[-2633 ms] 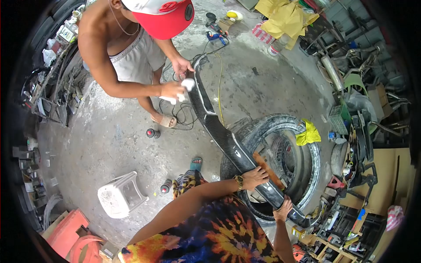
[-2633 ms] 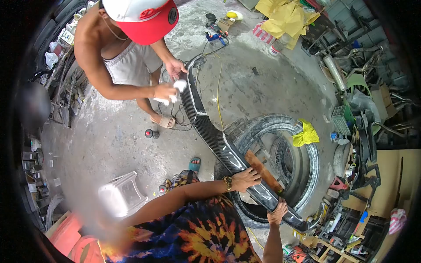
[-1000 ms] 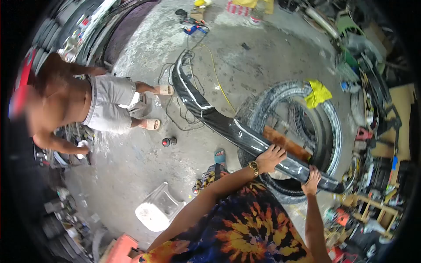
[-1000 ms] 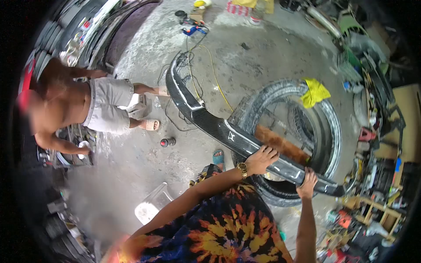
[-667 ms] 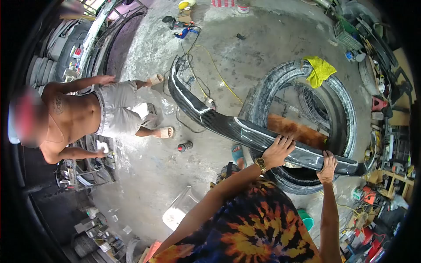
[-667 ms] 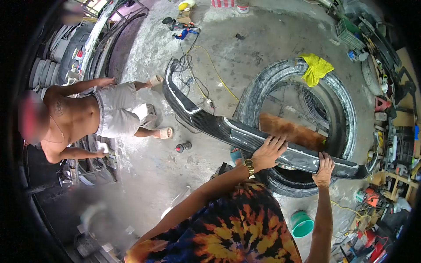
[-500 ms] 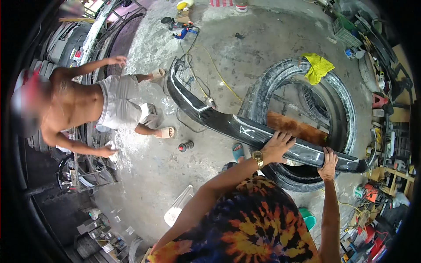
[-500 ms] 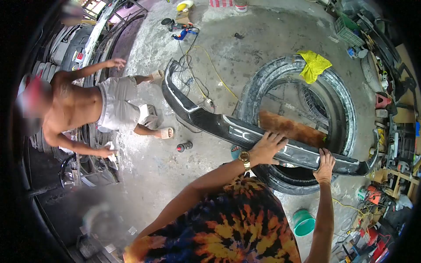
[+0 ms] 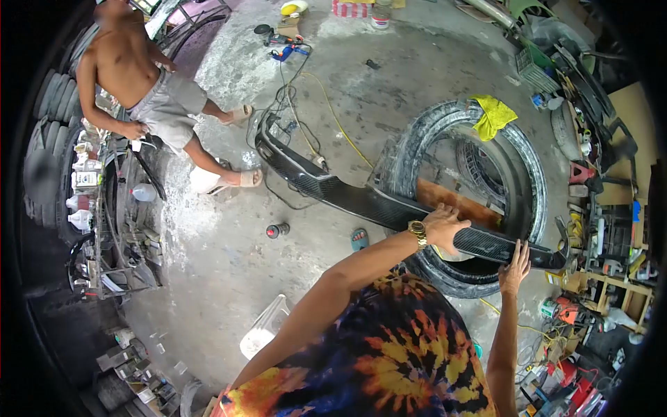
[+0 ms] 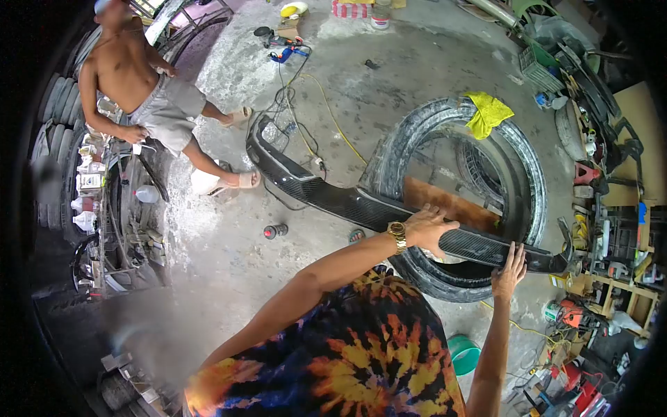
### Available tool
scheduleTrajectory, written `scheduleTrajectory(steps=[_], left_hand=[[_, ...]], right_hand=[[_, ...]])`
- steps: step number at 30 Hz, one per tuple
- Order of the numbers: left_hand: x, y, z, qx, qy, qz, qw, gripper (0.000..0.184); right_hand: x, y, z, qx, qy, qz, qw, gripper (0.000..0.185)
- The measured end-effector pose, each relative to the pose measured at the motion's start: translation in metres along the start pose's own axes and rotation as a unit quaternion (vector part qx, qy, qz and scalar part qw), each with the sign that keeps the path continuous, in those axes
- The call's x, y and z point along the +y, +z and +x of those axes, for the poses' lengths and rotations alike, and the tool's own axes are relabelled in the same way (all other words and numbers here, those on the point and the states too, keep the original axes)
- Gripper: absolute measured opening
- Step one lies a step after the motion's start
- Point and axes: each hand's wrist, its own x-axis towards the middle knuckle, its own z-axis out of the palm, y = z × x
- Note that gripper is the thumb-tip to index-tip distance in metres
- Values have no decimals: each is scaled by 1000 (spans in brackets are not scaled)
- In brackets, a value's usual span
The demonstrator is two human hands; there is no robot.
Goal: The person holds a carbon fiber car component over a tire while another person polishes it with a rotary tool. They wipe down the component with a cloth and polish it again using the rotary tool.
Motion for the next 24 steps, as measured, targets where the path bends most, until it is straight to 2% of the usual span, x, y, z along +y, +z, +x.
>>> scheduleTrajectory(steps=[2, 3, 5, 6, 7, 8, 9, 10, 11, 12, 13, 15, 17, 19, 22, 23, 24], left_hand=[[10, 5, 7, 5, 1, -26, 1000, 100], [16, 9, 12, 8, 1, -50, 999, 100], [24, 19, 23, 6, -9, -63, 998, 100], [26, 29, 30, 28, 2, -55, 998, 100], [27, 37, 36, 52, 11, -45, 998, 100], [28, 45, 40, 70, 14, -38, 997, 100], [30, 54, 46, 89, 14, -34, 995, 102], [33, 56, 52, 71, 10, -34, 997, 103], [36, 57, 56, 52, 8, -35, 998, 104], [39, 57, 59, 51, 12, -36, 998, 104], [41, 63, 62, 52, 6, -35, 998, 105], [46, 65, 66, 51, 0, -33, 998, 106], [44, 70, 63, 70, 6, -3, 998, 106], [44, 78, 62, 83, 9, 18, 996, 105], [43, 78, 55, 86, 29, 17, 996, 106], [40, 81, 43, 191, 90, 38, 977, 91], [40, 83, 33, 225, 111, -7, 968, 78]], right_hand=[[-7, -11, -19, 39, 34, 21, 998, 97], [-12, -13, -29, 39, 35, 16, 999, 97], [-21, -9, -48, 138, 79, 172, 972, 92], [-28, -7, -57, 183, 51, 209, 959, 80], [-34, 2, -64, 184, 47, 210, 959, 80], [-40, 14, -71, 133, 156, 397, 895, 69], [-42, 23, -73, 73, 256, 561, 784, 59], [-53, 19, -69, 74, 253, 561, 785, 59], [-73, 5, -64, 12, 336, 665, 667, 53], [-83, -4, -60, -48, 409, 746, 523, 51], [-77, 2, -56, -42, 412, 745, 523, 51], [-68, 23, -46, -124, 359, 781, 496, 51], [-63, 33, -37, -133, 352, 785, 492, 48], [-56, 62, -25, -147, 345, 815, 441, 47], [-64, 68, -23, -132, 333, 832, 423, 47], [-64, 66, -23, -137, 318, 837, 424, 46], [-64, 64, -23, -143, 316, 836, 425, 47]])
